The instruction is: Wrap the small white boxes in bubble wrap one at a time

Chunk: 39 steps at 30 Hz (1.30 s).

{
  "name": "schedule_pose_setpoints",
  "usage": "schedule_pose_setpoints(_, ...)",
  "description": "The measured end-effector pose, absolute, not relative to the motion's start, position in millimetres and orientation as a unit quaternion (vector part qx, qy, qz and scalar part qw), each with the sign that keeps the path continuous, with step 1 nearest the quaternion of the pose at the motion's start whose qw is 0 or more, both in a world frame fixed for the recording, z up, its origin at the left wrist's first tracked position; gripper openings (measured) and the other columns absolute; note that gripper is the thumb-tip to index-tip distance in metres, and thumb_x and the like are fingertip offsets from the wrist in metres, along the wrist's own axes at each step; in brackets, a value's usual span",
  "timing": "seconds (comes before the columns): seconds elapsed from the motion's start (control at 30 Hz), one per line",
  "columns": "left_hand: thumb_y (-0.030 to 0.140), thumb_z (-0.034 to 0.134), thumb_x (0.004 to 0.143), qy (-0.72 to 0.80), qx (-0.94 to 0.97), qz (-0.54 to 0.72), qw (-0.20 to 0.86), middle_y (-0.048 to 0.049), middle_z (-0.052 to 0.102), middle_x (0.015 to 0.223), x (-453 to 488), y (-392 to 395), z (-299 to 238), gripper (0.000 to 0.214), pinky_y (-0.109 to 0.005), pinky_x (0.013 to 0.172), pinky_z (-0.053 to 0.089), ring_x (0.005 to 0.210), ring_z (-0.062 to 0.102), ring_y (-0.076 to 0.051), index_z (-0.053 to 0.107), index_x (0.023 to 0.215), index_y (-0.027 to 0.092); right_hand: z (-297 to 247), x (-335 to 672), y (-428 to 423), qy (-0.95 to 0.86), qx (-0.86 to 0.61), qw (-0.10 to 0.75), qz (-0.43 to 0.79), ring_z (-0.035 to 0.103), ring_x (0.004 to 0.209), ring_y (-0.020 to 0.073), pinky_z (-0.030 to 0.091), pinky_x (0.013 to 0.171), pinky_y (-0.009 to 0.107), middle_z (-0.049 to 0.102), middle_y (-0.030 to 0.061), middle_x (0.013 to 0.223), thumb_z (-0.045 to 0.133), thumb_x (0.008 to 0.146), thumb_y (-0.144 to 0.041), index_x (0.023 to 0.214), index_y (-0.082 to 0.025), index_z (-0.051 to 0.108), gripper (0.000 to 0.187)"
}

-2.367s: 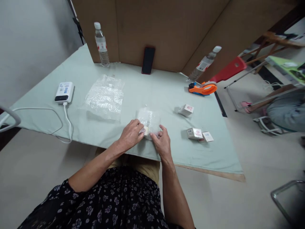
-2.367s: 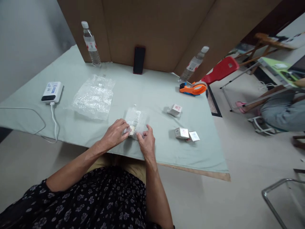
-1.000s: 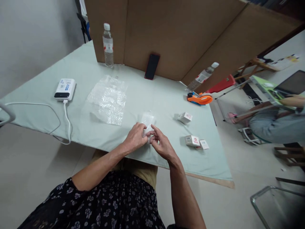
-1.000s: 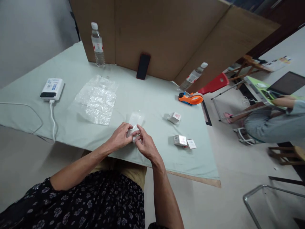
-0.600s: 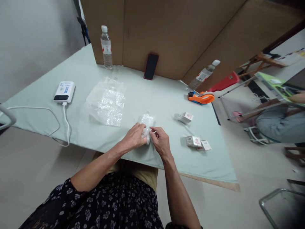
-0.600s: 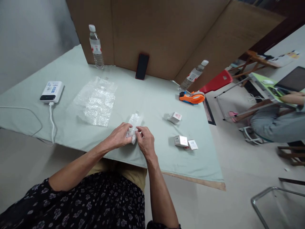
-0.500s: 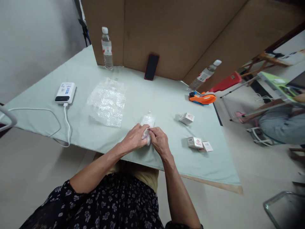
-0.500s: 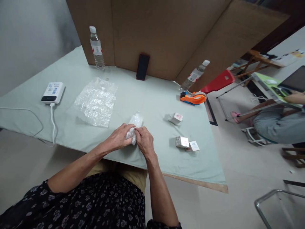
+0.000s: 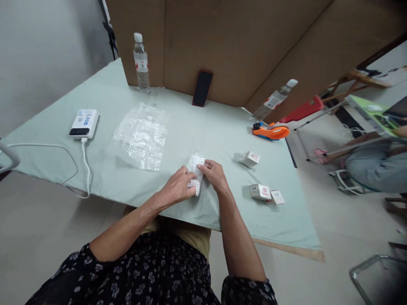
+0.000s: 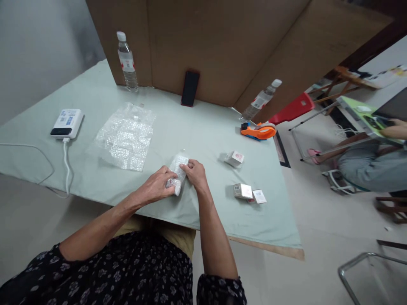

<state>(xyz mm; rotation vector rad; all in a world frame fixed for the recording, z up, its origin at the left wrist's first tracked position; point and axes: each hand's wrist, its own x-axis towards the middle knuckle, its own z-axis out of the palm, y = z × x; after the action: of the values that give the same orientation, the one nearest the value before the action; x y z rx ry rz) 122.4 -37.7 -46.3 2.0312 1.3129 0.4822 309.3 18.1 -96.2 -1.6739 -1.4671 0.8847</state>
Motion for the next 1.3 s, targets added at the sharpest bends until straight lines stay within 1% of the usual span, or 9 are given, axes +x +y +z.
schedule_pose_setpoints(0.13,0.020,0.059,0.075,0.504,0.770,0.195,0.339,-0.0054,0.056,0.101,122,-36,-48,0.036,-0.036,0.088,0.054,0.088,0.061,-0.020,0.069,0.110,0.020,-89,297,29,-0.539,-0.597,0.377,0.459,0.048,0.055,0.0123,0.038,0.051,0.025,0.055,-0.0038,0.057,0.072,0.061,-0.051,0.069,-0.017,0.062,0.036)
schedule_pose_setpoints(0.37,0.021,0.061,0.076,0.524,0.746,0.251,0.325,-0.0050,0.057,0.099,123,-42,-63,0.026,-0.036,0.090,0.052,0.094,0.059,-0.021,0.061,0.102,0.019,-69,294,-7,-0.595,-0.531,0.442,0.412,0.057,0.073,0.0161,0.046,0.071,0.030,0.065,0.0012,0.079,0.069,0.073,-0.039,0.074,-0.020,0.068,0.019)
schedule_pose_setpoints(0.47,0.023,0.066,0.075,0.564,0.715,0.303,0.281,-0.0070,0.057,0.106,123,-47,-71,0.034,-0.039,0.096,0.050,0.105,0.057,-0.024,0.056,0.107,0.019,-67,295,-26,-0.633,-0.518,0.434,0.377,0.061,0.084,0.0196,0.048,0.075,0.033,0.067,0.0041,0.087,0.068,0.075,-0.038,0.074,-0.022,0.070,0.016)
schedule_pose_setpoints(0.6,0.021,0.071,0.071,0.533,0.735,0.332,0.258,-0.0141,0.050,0.130,120,-45,-76,0.060,-0.046,0.108,0.043,0.126,0.049,-0.029,0.049,0.127,0.018,-68,297,-43,-0.679,-0.487,0.419,0.354,0.063,0.091,0.0205,0.049,0.086,0.037,0.067,0.0046,0.091,0.063,0.080,-0.029,0.082,-0.025,0.074,0.013)
schedule_pose_setpoints(0.8,0.011,0.067,0.071,0.483,0.751,0.294,0.341,-0.0123,0.050,0.136,112,-37,-77,0.026,-0.044,0.112,0.040,0.135,0.045,-0.027,0.061,0.095,0.019,-67,305,-65,-0.779,-0.458,0.340,0.259,0.062,0.102,0.0236,0.048,0.094,0.043,0.068,0.0065,0.105,0.064,0.085,-0.026,0.105,-0.027,0.073,0.022)
schedule_pose_setpoints(0.9,0.009,0.063,0.072,0.474,0.743,0.304,0.361,-0.0116,0.055,0.133,111,-37,-78,0.024,-0.043,0.112,0.040,0.134,0.047,-0.025,0.061,0.094,0.020,-73,304,-76,-0.817,-0.464,0.292,0.177,0.058,0.114,0.0287,0.046,0.097,0.048,0.064,0.0106,0.119,0.071,0.082,-0.030,0.121,-0.025,0.066,0.040)
schedule_pose_setpoints(1.03,0.015,0.063,0.074,0.458,0.747,0.297,0.379,-0.0143,0.056,0.137,104,-35,-80,0.029,-0.047,0.116,0.036,0.136,0.047,-0.028,0.063,0.103,0.018,-86,297,-76,-0.808,-0.476,0.327,0.119,0.059,0.109,0.0275,0.049,0.095,0.046,0.064,0.0119,0.115,0.061,0.086,-0.020,0.116,-0.023,0.065,0.030)
schedule_pose_setpoints(1.2,0.023,0.071,0.068,0.405,0.768,0.259,0.424,-0.0169,0.035,0.158,91,-25,-78,0.068,-0.052,0.121,0.024,0.148,0.028,-0.034,0.053,0.134,0.017,-83,298,-47,-0.713,-0.507,0.401,0.272,0.062,0.095,0.0238,0.053,0.080,0.037,0.067,0.0079,0.103,0.067,0.080,-0.029,0.099,-0.022,0.069,0.020)
schedule_pose_setpoints(1.3,0.025,0.070,0.071,0.387,0.728,0.268,0.498,-0.0160,0.049,0.148,92,-20,-78,0.066,-0.052,0.116,0.033,0.139,0.042,-0.034,0.053,0.134,0.017,-77,302,-32,-0.611,-0.522,0.392,0.448,0.059,0.070,0.0173,0.050,0.064,0.030,0.066,0.0018,0.079,0.069,0.076,-0.040,0.086,-0.020,0.068,0.022)
